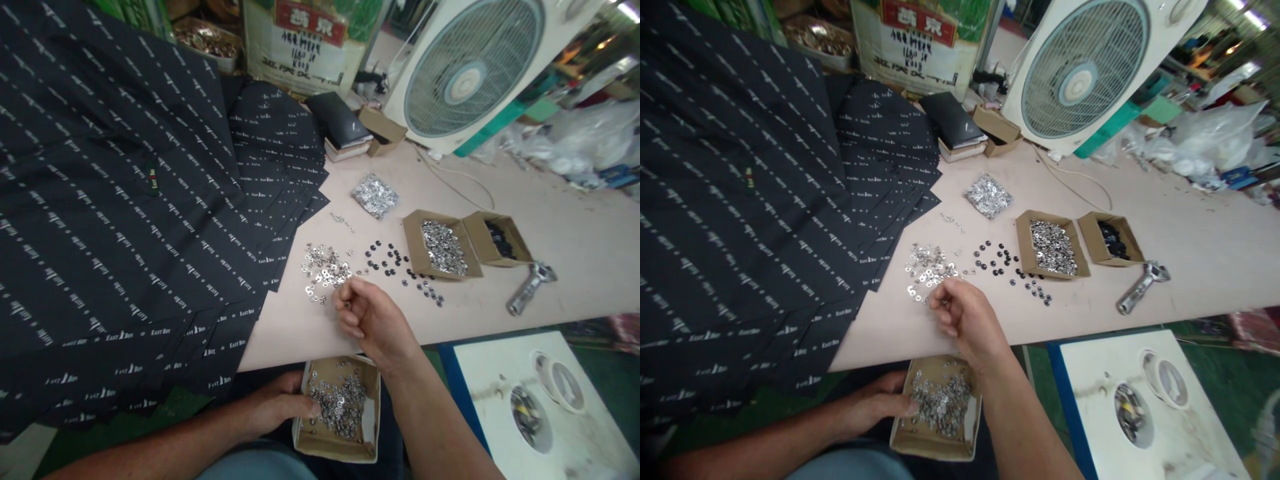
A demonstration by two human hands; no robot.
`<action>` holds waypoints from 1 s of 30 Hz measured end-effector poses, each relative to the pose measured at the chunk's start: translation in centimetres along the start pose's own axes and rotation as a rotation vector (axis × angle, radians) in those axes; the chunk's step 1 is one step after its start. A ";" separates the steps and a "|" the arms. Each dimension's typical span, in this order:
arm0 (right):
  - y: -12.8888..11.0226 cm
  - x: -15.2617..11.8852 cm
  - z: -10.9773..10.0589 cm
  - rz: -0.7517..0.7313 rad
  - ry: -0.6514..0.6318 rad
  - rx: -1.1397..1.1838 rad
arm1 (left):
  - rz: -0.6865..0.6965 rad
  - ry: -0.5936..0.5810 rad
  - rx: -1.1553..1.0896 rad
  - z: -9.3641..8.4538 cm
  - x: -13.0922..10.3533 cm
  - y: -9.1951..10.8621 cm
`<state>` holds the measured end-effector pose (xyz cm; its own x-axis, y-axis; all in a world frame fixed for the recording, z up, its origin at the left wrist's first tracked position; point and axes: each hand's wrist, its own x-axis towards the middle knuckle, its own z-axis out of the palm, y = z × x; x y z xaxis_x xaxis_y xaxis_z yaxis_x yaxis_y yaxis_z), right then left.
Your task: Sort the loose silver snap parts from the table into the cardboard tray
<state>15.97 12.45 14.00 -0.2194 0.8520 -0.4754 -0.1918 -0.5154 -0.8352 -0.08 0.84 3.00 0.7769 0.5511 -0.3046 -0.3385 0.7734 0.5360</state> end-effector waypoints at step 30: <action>0.1 -0.1 0.3 -0.101 0.110 -0.189 | 0.017 -0.012 0.006 -0.5 0.0 -0.4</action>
<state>15.71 12.31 14.05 -0.1007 0.9085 -0.4056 -0.0228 -0.4097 -0.9119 -0.16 0.69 2.37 0.7775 0.5602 -0.2858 -0.3482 0.7620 0.5460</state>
